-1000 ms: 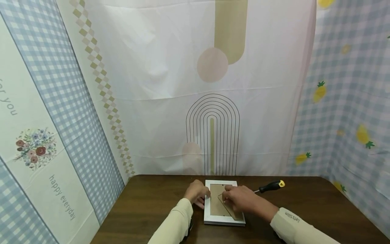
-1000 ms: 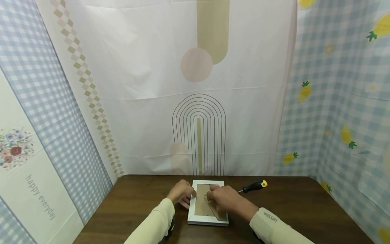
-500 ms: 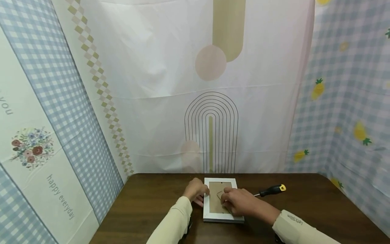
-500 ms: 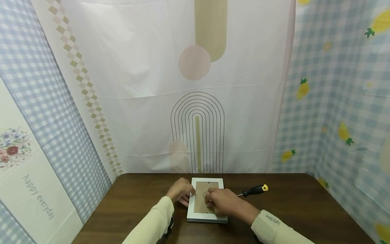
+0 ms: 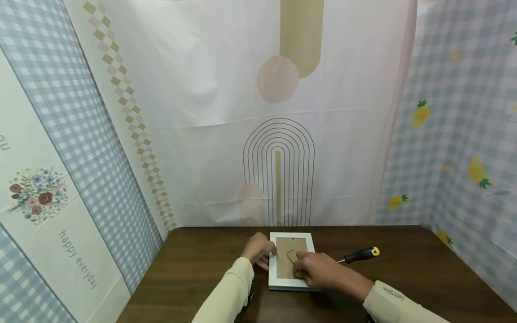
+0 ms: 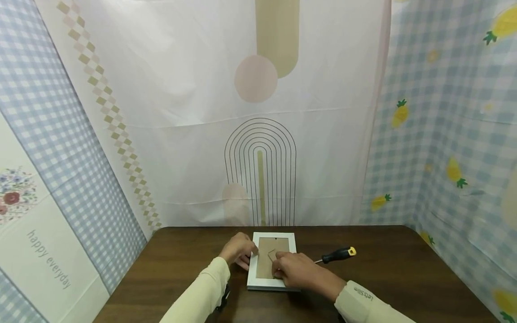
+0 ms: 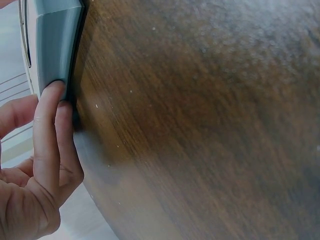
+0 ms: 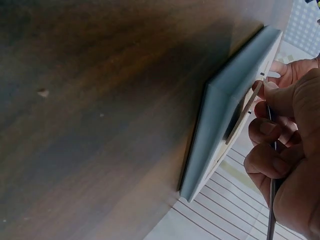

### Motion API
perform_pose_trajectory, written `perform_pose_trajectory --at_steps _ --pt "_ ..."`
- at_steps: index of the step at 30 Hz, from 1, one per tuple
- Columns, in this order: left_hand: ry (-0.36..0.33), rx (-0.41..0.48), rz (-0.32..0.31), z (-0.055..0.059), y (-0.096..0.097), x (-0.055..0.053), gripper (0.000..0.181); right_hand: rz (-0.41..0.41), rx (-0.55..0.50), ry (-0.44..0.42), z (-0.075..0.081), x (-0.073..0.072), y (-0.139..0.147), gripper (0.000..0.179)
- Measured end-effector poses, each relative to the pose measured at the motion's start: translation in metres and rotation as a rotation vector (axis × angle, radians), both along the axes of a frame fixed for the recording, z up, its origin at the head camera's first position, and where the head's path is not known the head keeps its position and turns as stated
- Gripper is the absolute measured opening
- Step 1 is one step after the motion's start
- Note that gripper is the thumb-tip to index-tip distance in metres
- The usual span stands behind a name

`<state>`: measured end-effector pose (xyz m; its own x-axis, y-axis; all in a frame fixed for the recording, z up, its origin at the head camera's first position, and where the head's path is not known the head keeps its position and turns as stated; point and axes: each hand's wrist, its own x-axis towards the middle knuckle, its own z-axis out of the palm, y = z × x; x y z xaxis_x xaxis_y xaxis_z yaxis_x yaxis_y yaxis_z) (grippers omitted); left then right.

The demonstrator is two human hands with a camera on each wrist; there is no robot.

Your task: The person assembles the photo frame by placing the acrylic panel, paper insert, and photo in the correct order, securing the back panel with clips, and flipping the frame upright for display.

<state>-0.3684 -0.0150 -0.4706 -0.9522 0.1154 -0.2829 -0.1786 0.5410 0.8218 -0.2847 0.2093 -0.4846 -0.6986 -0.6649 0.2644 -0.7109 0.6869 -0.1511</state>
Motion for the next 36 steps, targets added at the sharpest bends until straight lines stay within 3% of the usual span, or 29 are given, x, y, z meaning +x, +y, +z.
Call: perform_pose_trajectory --at_steps 6,9,13,17,23,30,36 --pt "0.0 -0.008 0.0 -0.001 0.0 -0.002 0.015 0.099 -0.071 0.066 -0.015 -0.006 0.008 0.015" --pt "-0.001 -0.001 0.002 -0.002 0.0 -0.002 0.015 0.07 -0.063 0.033 -0.012 -0.003 0.006 0.017" --pt "-0.004 0.002 0.002 -0.003 0.0 -0.003 0.014 -0.033 -0.023 -0.032 0.0 0.008 -0.002 0.017" --pt "-0.007 0.0 0.001 -0.003 0.0 -0.003 0.014 -0.092 -0.006 -0.056 0.001 0.012 -0.006 0.017" --pt "-0.012 0.011 0.003 -0.001 0.001 -0.003 0.015 -0.101 -0.038 -0.073 0.003 0.014 -0.007 0.016" --pt "-0.01 0.01 -0.005 -0.002 0.0 -0.005 0.016 -0.066 -0.137 -0.191 0.001 0.012 -0.004 0.014" --pt "-0.012 0.003 -0.003 -0.003 0.0 -0.004 0.015 -0.049 -0.171 -0.23 0.0 0.012 -0.003 0.014"
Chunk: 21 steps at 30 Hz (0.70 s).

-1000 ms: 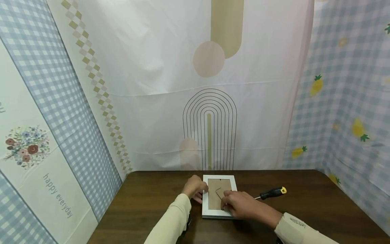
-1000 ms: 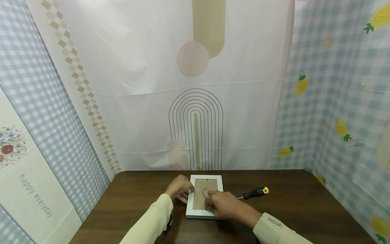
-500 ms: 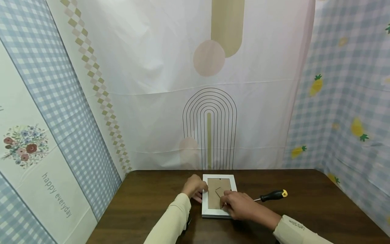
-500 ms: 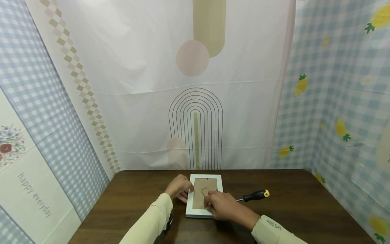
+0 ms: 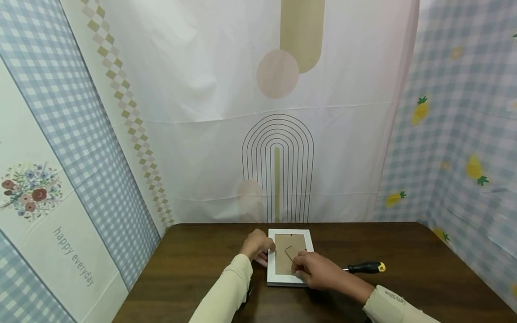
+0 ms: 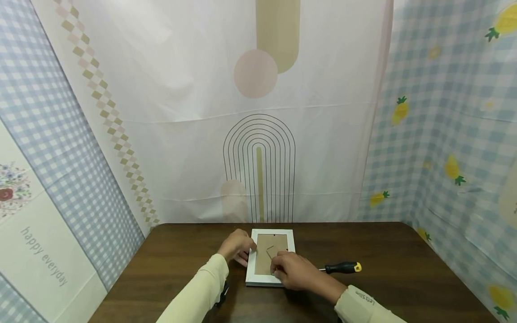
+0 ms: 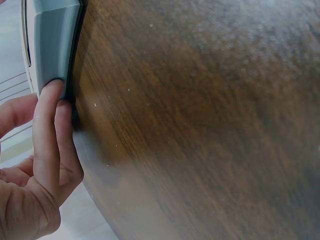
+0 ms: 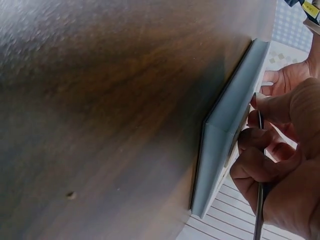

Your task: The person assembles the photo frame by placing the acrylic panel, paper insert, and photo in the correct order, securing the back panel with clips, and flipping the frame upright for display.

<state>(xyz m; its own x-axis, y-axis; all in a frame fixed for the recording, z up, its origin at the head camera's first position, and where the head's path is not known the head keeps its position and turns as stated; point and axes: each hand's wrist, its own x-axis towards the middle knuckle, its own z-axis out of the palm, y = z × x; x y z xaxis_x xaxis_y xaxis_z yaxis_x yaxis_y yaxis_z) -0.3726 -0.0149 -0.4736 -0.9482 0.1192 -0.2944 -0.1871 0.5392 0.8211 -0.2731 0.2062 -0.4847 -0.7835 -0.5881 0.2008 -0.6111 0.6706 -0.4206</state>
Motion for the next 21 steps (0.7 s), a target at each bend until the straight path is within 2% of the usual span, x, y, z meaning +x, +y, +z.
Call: perform_pose_trajectory --at_steps 16,18,21 --pt "-0.009 -0.014 -0.003 -0.001 -0.001 0.0 0.014 -0.029 -0.059 -0.056 -0.001 -0.003 -0.003 0.018" --pt "-0.006 -0.016 -0.006 -0.001 -0.001 -0.001 0.014 -0.021 -0.072 -0.052 -0.006 -0.008 -0.002 0.018" --pt "-0.006 -0.022 -0.007 0.0 0.0 -0.002 0.015 -0.013 -0.087 -0.033 -0.024 -0.024 0.004 0.018"
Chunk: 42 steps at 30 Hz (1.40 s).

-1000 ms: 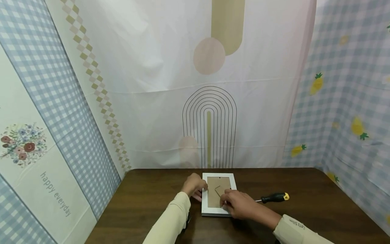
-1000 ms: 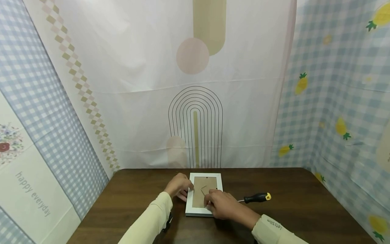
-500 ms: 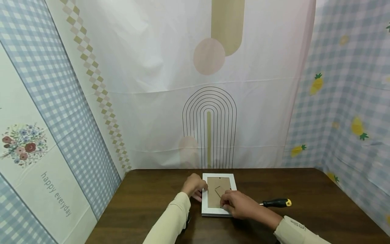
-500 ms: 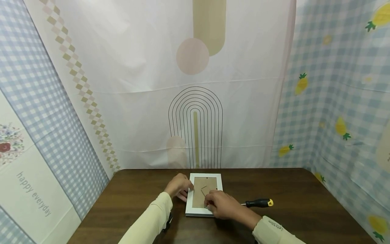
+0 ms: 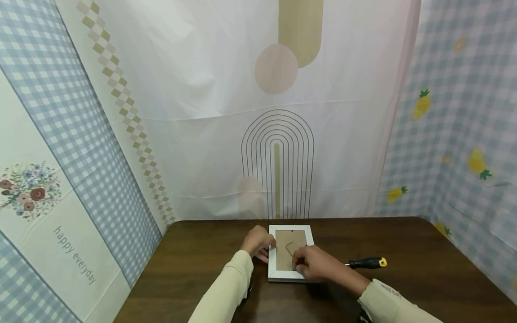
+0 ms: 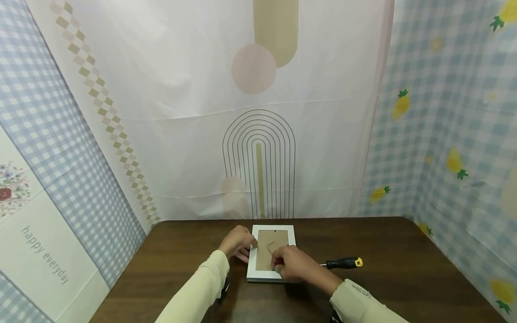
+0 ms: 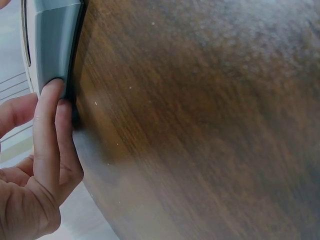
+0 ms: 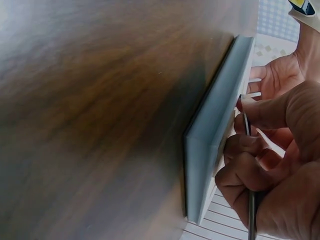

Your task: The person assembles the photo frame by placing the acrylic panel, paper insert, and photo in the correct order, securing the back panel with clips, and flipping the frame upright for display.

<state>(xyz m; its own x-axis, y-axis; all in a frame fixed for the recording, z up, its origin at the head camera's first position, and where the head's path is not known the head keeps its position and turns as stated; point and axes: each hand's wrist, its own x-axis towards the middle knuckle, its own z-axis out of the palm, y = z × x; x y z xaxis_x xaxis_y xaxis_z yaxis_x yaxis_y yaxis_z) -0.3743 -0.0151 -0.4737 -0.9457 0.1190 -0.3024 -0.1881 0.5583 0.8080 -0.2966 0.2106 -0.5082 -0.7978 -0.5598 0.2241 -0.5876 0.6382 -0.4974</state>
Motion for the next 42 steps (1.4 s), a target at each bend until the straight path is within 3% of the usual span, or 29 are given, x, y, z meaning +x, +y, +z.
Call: perform_pose_trajectory --at_steps 2,6,10,12,18,21,25,33,42 --pt "-0.002 -0.003 0.0 0.001 0.0 -0.001 0.015 0.007 0.005 0.032 -0.018 -0.015 0.007 0.02" --pt "-0.011 -0.001 -0.002 0.004 0.0 0.0 0.015 -0.007 -0.026 0.002 -0.04 -0.032 0.013 0.022" --pt "-0.011 -0.001 -0.004 0.003 0.0 0.0 0.015 -0.027 -0.047 -0.053 -0.044 -0.036 0.012 0.02" --pt "-0.009 -0.002 -0.004 0.001 -0.001 0.001 0.016 -0.027 -0.024 -0.036 -0.048 -0.039 0.012 0.021" --pt "-0.019 0.006 -0.006 -0.003 0.0 0.001 0.017 -0.025 -0.027 -0.114 -0.013 -0.018 0.004 0.023" --pt "-0.018 0.012 -0.007 -0.003 0.0 0.001 0.017 -0.06 -0.039 -0.16 0.011 -0.002 -0.005 0.023" --pt "-0.014 0.013 -0.011 -0.002 0.0 0.0 0.016 -0.16 -0.016 -0.231 0.031 0.01 -0.017 0.021" --pt "-0.004 0.01 -0.009 0.0 -0.001 0.0 0.019 -0.264 0.026 -0.321 0.041 0.008 -0.026 0.023" --pt "-0.011 -0.001 0.002 -0.001 0.001 0.002 0.018 -0.385 -0.059 -0.484 0.045 0.006 -0.032 0.02"
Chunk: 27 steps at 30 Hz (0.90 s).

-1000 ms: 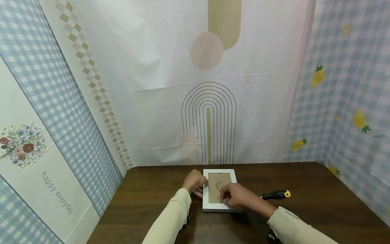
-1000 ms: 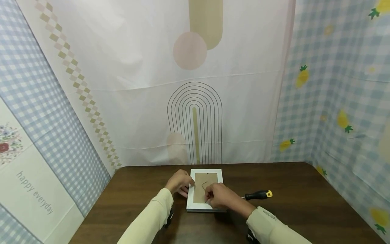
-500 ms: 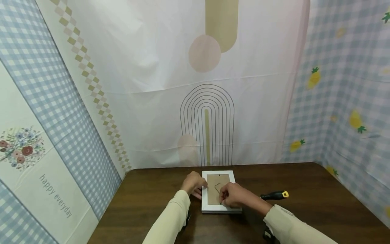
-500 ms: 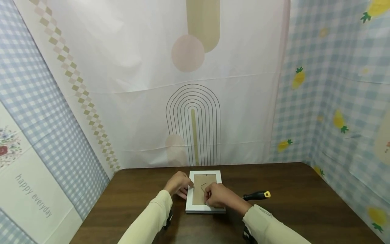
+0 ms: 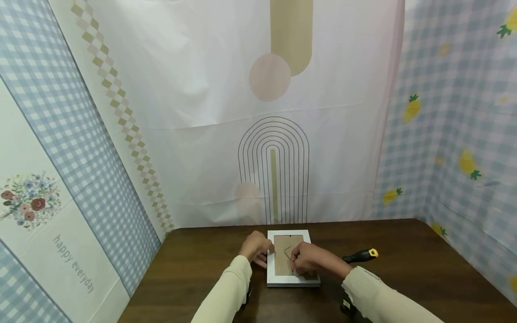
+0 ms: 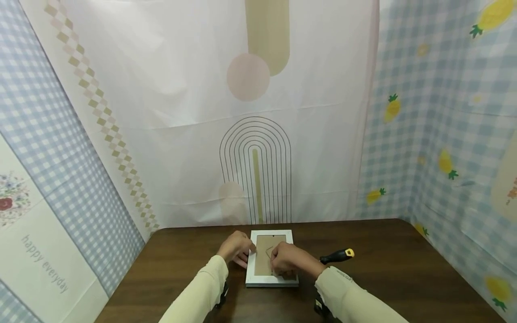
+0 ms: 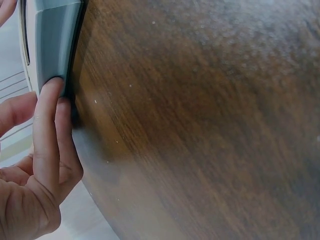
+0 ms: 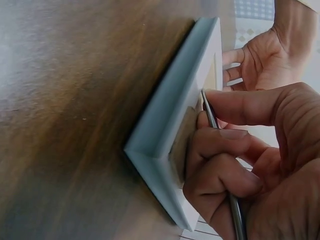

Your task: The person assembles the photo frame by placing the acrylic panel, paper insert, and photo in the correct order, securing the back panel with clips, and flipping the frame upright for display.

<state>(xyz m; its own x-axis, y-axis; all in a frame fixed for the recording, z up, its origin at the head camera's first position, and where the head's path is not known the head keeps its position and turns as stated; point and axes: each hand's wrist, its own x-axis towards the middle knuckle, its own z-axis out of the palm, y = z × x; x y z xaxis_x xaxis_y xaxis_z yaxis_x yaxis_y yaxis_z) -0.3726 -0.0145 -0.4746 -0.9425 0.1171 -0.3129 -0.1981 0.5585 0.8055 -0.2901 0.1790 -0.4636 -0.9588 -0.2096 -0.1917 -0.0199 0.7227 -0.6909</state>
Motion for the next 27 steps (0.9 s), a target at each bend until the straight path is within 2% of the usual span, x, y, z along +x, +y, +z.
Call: perform_pose_trajectory --at_steps 5,10,21,27 --pt "-0.002 0.0 0.005 -0.001 0.001 0.002 0.018 -0.058 0.053 -0.088 0.002 -0.004 -0.001 0.019" --pt "-0.001 0.034 0.002 0.0 -0.001 0.003 0.019 -0.064 0.086 -0.145 0.004 -0.009 -0.001 0.017" --pt "-0.009 0.098 -0.025 -0.003 -0.008 0.005 0.025 -0.023 0.065 -0.182 0.003 -0.012 0.002 0.018" --pt "-0.01 0.159 -0.049 0.002 -0.011 0.007 0.018 -0.003 0.047 -0.191 0.007 -0.013 0.005 0.017"
